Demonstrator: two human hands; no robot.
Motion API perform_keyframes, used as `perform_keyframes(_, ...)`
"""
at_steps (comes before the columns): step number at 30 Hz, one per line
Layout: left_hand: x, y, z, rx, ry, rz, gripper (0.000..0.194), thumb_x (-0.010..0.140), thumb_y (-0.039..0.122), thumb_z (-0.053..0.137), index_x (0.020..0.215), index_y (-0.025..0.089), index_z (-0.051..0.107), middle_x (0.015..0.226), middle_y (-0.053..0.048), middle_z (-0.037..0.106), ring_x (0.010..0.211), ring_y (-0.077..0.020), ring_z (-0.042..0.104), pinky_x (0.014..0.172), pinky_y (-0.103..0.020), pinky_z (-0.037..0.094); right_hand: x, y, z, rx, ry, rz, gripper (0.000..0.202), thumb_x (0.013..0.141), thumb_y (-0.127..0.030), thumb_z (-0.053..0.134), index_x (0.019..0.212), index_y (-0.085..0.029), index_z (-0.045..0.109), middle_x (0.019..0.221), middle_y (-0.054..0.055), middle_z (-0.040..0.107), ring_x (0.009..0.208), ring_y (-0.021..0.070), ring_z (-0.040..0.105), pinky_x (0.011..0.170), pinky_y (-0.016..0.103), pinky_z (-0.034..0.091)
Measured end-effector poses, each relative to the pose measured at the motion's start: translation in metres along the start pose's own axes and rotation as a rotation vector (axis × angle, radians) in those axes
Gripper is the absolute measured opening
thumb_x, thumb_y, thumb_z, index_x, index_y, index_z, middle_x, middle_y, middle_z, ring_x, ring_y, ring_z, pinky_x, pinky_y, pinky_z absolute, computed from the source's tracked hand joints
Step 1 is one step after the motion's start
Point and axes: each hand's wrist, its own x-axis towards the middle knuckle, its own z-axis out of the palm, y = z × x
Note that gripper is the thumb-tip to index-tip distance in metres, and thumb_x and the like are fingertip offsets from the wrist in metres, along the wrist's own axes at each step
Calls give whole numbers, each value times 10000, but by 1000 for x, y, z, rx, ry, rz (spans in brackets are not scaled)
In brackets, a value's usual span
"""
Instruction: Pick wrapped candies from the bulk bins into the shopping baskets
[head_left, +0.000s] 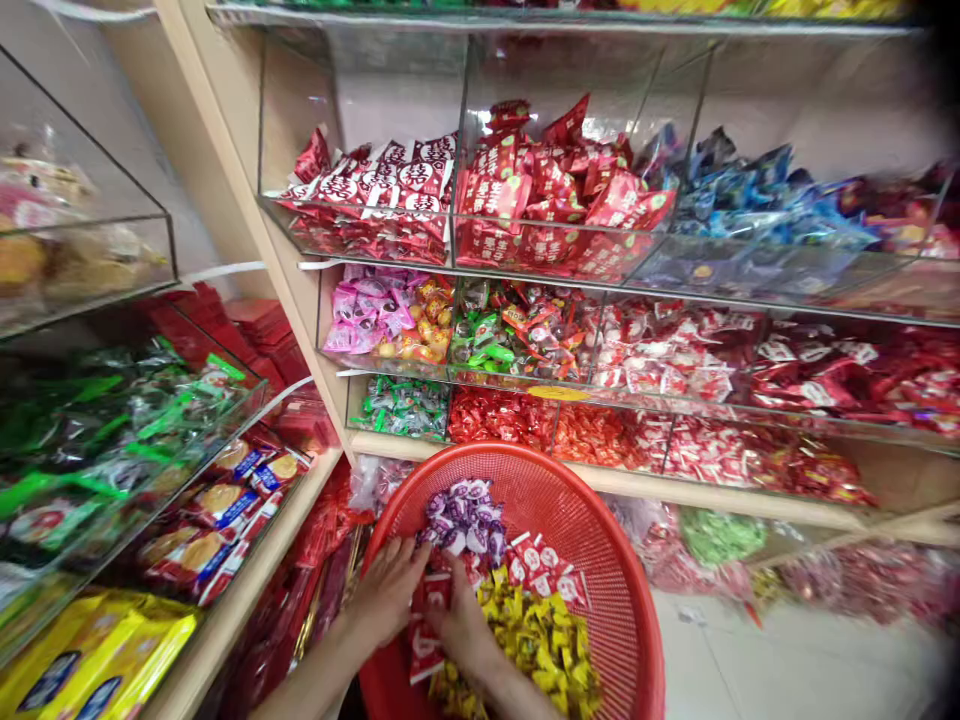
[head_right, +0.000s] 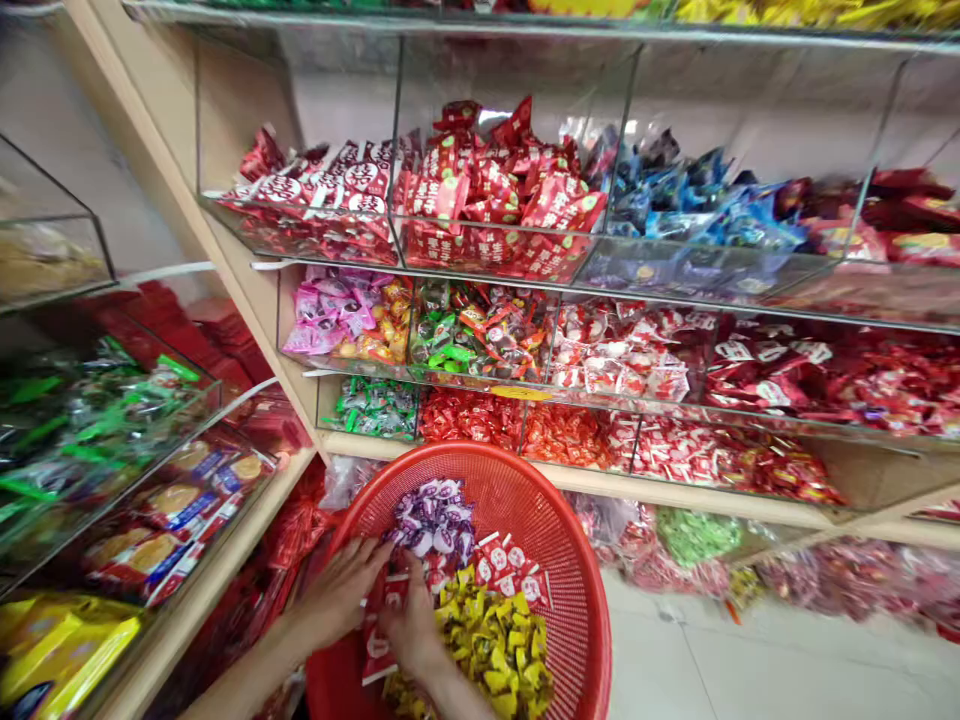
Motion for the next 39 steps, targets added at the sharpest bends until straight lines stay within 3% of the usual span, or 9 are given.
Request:
perform_keyframes(6, -6, -2, 5, -37, 84, 96, 741, 667, 123, 475, 1359, 226, 233, 1458, -67, 165, 1344, -239, 57, 1095, -459, 117, -3, 4, 1, 70, 57, -31, 652, 564, -61, 454, 1200, -203, 421, 1169, 52, 545, 1086, 189, 498, 916, 339, 414)
perform_keyframes(12, -22, 0, -7, -4, 134, 73, 761, 666, 107, 459, 1365, 256, 198, 1458, -40, 159, 1344, -206, 33, 1096, -481, 19, -4, -9, -8, 236, 32, 31, 617, 585, -102, 447, 1190, -216, 395, 972, 43, 601, 786, 176, 595, 625, 293, 498)
perform_keyframes(16, -36, -7, -5, -10, 175, 74, 717, 694, 164, 467, 1362, 241, 217, 1448, -51, 184, 1342, -211, 56, 1090, -506, 29, 2, -19, -19, 260, 80, 79, 593, 592, -124, 455, 1173, -212, 379, 934, 34, 582, 703, 147, 575, 564, 255, 475)
perform_keyframes(20, -43, -19, 2, -78, 233, 139, 620, 745, 263, 478, 1335, 257, 289, 1427, -40, 255, 1333, -228, 144, 1079, -522, 123, 11, -28, -15, 224, 128, 54, 544, 598, -134, 464, 1134, -218, 429, 983, 46, 570, 769, 157, 576, 596, 261, 482)
perform_keyframes(24, -40, -34, 13, -161, 431, 156, 497, 804, 264, 415, 1297, 294, 360, 1372, -19, 380, 1278, -193, 313, 1057, -446, 273, 17, -30, 6, 145, 112, -42, 506, 609, -107, 453, 1102, -214, 479, 1000, 46, 582, 845, 166, 572, 708, 297, 486)
perform_keyframes(28, -37, -43, 19, -192, 595, 125, 430, 817, 289, 407, 1246, 307, 432, 1328, -4, 445, 1251, -181, 362, 1027, -403, 350, 15, -27, 26, -2, 81, -119, 437, 623, -69, 440, 1034, -187, 531, 1007, 47, 593, 941, 170, 547, 856, 329, 433)
perform_keyframes(33, -36, -39, 14, -206, 641, 98, 398, 821, 326, 408, 1214, 301, 472, 1301, -11, 475, 1230, -191, 390, 1011, -407, 380, 6, -33, 35, -128, -13, -174, 374, 716, -95, 422, 1062, -182, 537, 1024, 64, 597, 955, 179, 553, 860, 341, 440)
perform_keyframes(39, -28, -28, 6, -167, 641, 97, 391, 828, 302, 379, 1204, 273, 483, 1333, -23, 436, 1279, -206, 311, 1024, -461, 345, -1, -44, 27, -380, -73, -366, 529, 725, -51, 399, 1234, -190, 434, 1231, 83, 493, 1148, 178, 444, 974, 349, 375)
